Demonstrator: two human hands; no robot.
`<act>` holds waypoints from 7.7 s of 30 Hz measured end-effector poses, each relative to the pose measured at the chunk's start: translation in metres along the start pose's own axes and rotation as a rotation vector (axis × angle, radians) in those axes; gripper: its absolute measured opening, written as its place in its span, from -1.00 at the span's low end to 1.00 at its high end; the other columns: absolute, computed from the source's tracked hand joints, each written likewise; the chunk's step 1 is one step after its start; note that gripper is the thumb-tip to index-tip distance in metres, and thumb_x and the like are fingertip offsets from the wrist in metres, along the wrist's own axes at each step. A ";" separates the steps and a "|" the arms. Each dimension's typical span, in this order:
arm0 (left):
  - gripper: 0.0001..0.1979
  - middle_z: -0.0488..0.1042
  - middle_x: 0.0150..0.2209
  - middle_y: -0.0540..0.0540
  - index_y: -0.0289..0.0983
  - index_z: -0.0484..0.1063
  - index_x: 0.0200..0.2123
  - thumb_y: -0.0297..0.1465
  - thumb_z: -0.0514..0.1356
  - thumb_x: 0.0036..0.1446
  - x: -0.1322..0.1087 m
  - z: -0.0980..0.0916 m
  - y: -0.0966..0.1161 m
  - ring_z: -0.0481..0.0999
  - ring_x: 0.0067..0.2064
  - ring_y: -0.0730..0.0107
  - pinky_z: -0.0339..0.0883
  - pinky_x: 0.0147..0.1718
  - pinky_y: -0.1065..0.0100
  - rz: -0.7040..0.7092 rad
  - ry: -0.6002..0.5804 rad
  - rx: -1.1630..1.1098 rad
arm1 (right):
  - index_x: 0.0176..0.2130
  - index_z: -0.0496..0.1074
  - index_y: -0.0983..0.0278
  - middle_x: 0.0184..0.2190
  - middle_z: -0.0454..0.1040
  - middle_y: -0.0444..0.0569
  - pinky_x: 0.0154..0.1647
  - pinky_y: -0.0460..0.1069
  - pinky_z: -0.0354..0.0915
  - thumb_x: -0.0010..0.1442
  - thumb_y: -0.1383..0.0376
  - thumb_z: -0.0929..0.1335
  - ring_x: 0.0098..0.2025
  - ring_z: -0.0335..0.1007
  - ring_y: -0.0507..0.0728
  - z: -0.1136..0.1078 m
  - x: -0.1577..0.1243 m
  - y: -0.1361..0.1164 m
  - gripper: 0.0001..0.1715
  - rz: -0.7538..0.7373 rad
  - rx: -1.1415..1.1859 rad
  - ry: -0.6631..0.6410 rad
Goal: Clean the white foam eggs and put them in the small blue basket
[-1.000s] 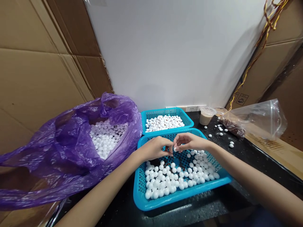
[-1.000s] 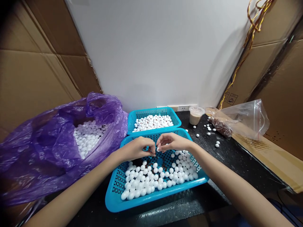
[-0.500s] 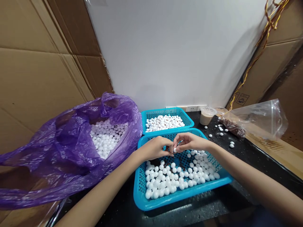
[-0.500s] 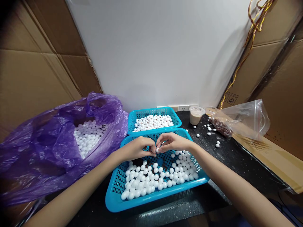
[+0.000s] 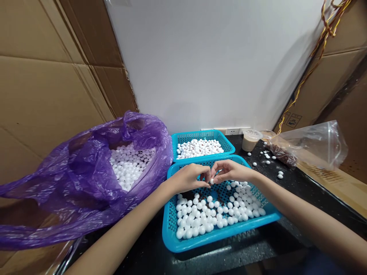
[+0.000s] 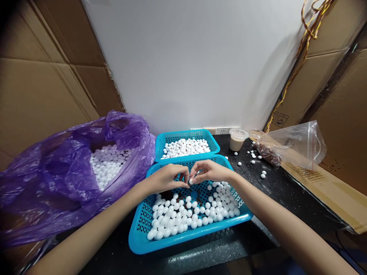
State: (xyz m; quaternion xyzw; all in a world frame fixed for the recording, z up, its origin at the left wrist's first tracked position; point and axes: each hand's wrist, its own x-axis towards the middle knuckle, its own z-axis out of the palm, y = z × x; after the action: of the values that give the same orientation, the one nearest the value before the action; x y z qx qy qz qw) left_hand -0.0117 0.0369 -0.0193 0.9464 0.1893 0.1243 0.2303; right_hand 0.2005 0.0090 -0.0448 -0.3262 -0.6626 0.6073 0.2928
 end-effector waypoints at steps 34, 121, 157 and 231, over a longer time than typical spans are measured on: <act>-0.85 0.42 -0.34 0.04 -0.17 0.47 -0.21 -0.33 0.21 0.11 -0.002 -0.001 0.002 0.37 -0.38 0.53 0.12 -0.42 0.50 0.053 0.085 0.154 | -0.23 0.39 0.31 -0.32 0.49 -0.07 -0.19 -0.03 0.35 -0.03 0.27 0.47 -0.26 0.46 0.06 0.000 -0.001 -0.002 -0.65 0.004 0.038 0.033; -0.86 0.49 -0.37 0.01 -0.29 0.39 -0.34 -0.59 0.17 -0.03 -0.003 0.005 -0.001 0.46 -0.35 0.48 0.29 -0.33 0.49 0.002 -0.182 -0.149 | -0.56 0.28 0.27 -0.68 0.39 -0.16 -0.65 -0.12 0.14 0.05 0.28 0.29 -0.66 0.28 0.01 0.004 -0.003 -0.003 -0.80 0.131 -0.738 0.130; -0.98 0.53 -0.45 0.02 -0.31 0.48 -0.43 -0.51 0.28 -0.01 -0.002 0.003 0.000 0.49 -0.40 0.51 0.24 -0.40 0.54 -0.047 -0.197 -0.150 | -0.40 0.43 0.29 -0.46 0.45 -0.14 -0.44 -0.11 0.22 -0.05 0.44 0.32 -0.46 0.31 0.02 0.001 -0.005 -0.003 -0.87 0.036 -0.578 0.036; -0.81 0.42 -0.33 -0.02 -0.24 0.45 -0.25 -0.33 0.27 0.03 -0.003 0.000 0.000 0.41 -0.30 0.44 0.24 -0.34 0.45 0.147 0.181 0.077 | -0.25 0.38 0.31 -0.33 0.48 -0.09 -0.16 0.00 0.40 -0.03 0.33 0.47 -0.26 0.48 0.05 0.002 0.000 -0.005 -0.69 -0.010 0.124 0.047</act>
State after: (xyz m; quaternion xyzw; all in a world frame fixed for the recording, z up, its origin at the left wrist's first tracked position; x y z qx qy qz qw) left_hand -0.0141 0.0354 -0.0200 0.9507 0.1441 0.2184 0.1662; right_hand 0.1984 0.0072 -0.0401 -0.3182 -0.6181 0.6380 0.3311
